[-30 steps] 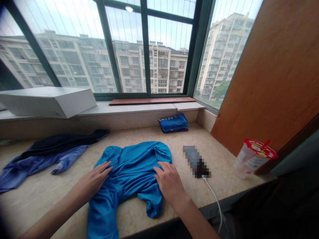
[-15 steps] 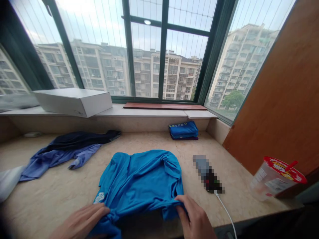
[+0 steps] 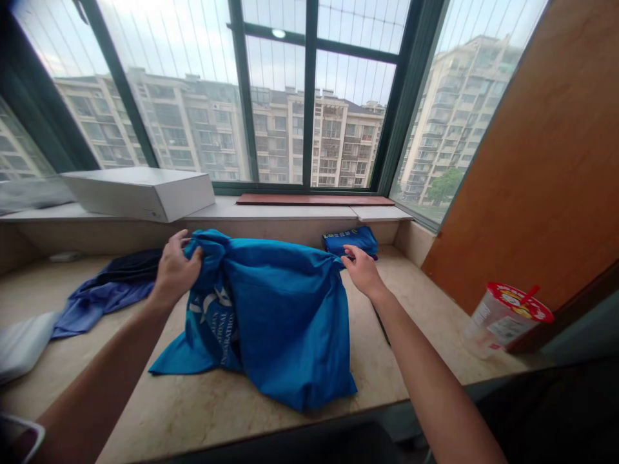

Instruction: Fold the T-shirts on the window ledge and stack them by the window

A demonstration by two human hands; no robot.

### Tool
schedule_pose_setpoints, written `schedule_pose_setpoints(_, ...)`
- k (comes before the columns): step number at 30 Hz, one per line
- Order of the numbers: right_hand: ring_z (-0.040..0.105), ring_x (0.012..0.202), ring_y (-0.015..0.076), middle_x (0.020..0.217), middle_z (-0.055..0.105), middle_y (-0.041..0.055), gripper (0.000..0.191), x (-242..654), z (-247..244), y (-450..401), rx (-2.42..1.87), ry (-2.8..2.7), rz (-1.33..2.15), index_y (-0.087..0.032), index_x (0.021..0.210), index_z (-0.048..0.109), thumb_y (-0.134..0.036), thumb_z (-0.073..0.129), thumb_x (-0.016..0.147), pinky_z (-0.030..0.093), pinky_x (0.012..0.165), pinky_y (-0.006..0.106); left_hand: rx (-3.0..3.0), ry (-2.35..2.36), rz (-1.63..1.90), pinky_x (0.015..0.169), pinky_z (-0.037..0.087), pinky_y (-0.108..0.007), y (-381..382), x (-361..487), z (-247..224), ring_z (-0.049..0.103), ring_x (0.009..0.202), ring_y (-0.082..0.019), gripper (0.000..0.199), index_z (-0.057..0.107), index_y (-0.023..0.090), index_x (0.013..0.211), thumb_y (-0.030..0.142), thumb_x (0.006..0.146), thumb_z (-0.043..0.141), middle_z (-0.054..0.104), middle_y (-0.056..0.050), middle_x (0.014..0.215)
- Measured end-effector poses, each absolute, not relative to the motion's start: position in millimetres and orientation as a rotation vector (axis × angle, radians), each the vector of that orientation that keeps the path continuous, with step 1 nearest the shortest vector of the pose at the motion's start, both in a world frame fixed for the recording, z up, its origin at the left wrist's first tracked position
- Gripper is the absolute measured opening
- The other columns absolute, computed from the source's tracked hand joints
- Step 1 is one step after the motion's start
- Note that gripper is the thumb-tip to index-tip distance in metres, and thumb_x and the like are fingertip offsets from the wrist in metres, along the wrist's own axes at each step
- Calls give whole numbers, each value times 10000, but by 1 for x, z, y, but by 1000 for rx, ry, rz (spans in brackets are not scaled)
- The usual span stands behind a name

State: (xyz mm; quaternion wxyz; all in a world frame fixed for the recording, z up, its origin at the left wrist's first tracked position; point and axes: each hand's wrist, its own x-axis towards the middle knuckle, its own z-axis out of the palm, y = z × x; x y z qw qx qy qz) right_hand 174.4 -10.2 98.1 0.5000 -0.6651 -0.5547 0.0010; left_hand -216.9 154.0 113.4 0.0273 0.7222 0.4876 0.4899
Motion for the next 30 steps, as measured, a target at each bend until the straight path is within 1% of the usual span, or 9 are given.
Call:
schedule_pose_setpoints(2,723,1012,293,1098,771,128,397,192,81,-24,-1673,-1338,-25,-219,1110,748,-533,585,930,556,965,486,2429,1459,1297,1149,409,-545,158,-206,99,509,1366,-381,617,510,53,1409,379,885,522,570,-259,1390)
schedule_pose_setpoints(3,721,1028,297,1096,773,125,393,201,69,-38,-1696,-1331,-62,-221,1093,753,-532,566,939,548,978,486,2563,1373,1126,1173,383,-532,155,-204,87,483,1398,-379,615,535,61,1406,412,902,505,544,-255,1441)
schedule_pose_setpoints(6,726,1036,296,1090,778,119,411,229,28,-96,-1763,-1245,-162,-221,1030,758,-533,497,973,561,949,441,2787,1158,549,1178,381,-528,138,-201,39,475,1423,-373,644,586,152,1422,560,935,478,526,-193,1521)
schedule_pose_setpoints(9,727,1060,296,1079,784,108,425,251,-10,-153,-1803,-1110,-178,-234,989,742,-559,467,989,583,892,403,2805,1189,248,1188,347,-571,129,-199,-3,419,1465,-385,683,573,187,1459,613,933,479,492,-172,1561)
schedule_pose_setpoints(12,729,1074,284,1044,792,98,427,265,-35,-188,-1770,-1006,-159,-248,892,678,-563,418,1016,569,939,413,2817,1206,201,1208,310,-573,133,-198,-23,375,1493,-369,686,552,187,1483,615,959,435,467,-164,1579)
schedule_pose_setpoints(15,726,1086,281,1004,798,92,415,270,-47,-198,-1779,-1011,-151,-260,838,617,-556,398,1028,550,968,430,2829,1172,214,1208,315,-569,141,-200,-25,371,1496,-362,690,546,193,1489,622,962,423,465,-155,1580)
schedule_pose_setpoints(20,712,1088,292,1031,791,113,399,269,-48,-196,-1853,-1090,-171,-243,880,655,-505,400,1041,535,954,451,2851,1140,259,1199,329,-578,149,-208,-26,400,1480,-365,671,556,189,1480,598,967,419,482,-160,1566)
schedule_pose_setpoints(24,709,1055,285,1006,785,97,413,268,-42,-194,-1844,-1152,-178,-244,862,653,-491,380,1049,535,938,453,2861,1133,264,1190,332,-594,152,-211,-32,394,1480,-377,694,545,189,1490,618,964,398,483,-160,1566)
schedule_pose_setpoints(30,676,1082,261,1047,759,73,397,269,-39,-193,-1803,-1256,-100,-251,859,624,-443,348,1069,499,987,454,2868,1159,254,1194,336,-578,155,-211,-34,399,1478,-366,644,554,201,1483,565,972,411,487,-151,1566)
